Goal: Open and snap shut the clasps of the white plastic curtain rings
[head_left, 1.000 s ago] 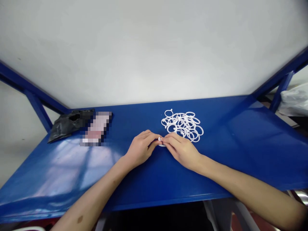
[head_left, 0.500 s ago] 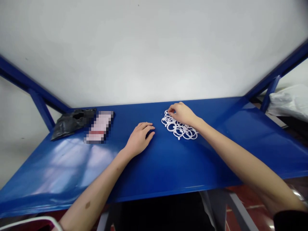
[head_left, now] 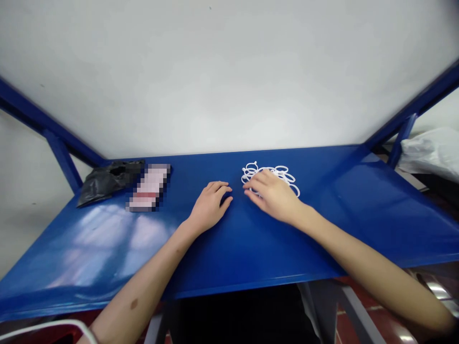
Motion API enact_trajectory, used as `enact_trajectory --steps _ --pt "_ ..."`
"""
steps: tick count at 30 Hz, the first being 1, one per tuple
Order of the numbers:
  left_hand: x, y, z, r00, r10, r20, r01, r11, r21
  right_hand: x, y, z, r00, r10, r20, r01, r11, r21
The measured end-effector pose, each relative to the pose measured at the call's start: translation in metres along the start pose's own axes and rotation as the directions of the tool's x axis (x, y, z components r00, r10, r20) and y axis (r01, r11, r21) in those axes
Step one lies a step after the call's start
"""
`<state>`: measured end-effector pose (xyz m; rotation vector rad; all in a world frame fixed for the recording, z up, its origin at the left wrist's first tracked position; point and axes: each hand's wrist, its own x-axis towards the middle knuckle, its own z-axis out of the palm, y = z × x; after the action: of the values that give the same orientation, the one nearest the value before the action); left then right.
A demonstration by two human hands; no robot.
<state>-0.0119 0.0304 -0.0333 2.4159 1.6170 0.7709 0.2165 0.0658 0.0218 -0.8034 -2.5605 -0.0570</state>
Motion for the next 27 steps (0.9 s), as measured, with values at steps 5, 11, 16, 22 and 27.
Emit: enact_trajectory --steps 5,11,16,22,27 --pt "0.001 0.001 0.000 1.000 -0.001 -0.001 0.001 1.000 0.010 -0.024 -0.030 0.016 0.959 -0.208 0.194 0.199 0.978 0.063" --pt "-0.001 0.000 -0.001 1.000 -0.002 0.007 0.002 0.999 0.038 -0.032 -0.030 0.019 0.969 -0.153 0.195 0.126 0.981 0.147" --pt "-0.003 -0.002 -0.002 0.999 0.018 0.033 -0.020 0.998 0.066 -0.035 -0.033 0.016 0.964 -0.150 0.219 0.122 0.983 0.137" --pt "-0.004 -0.003 -0.005 0.998 0.022 0.064 -0.028 0.995 0.095 -0.037 -0.034 0.016 0.962 -0.143 0.232 0.113 0.984 0.139" --pt "-0.004 -0.004 -0.006 0.994 0.027 0.104 -0.040 0.992 0.123 -0.036 -0.033 0.016 0.962 -0.141 0.234 0.108 0.983 0.147"
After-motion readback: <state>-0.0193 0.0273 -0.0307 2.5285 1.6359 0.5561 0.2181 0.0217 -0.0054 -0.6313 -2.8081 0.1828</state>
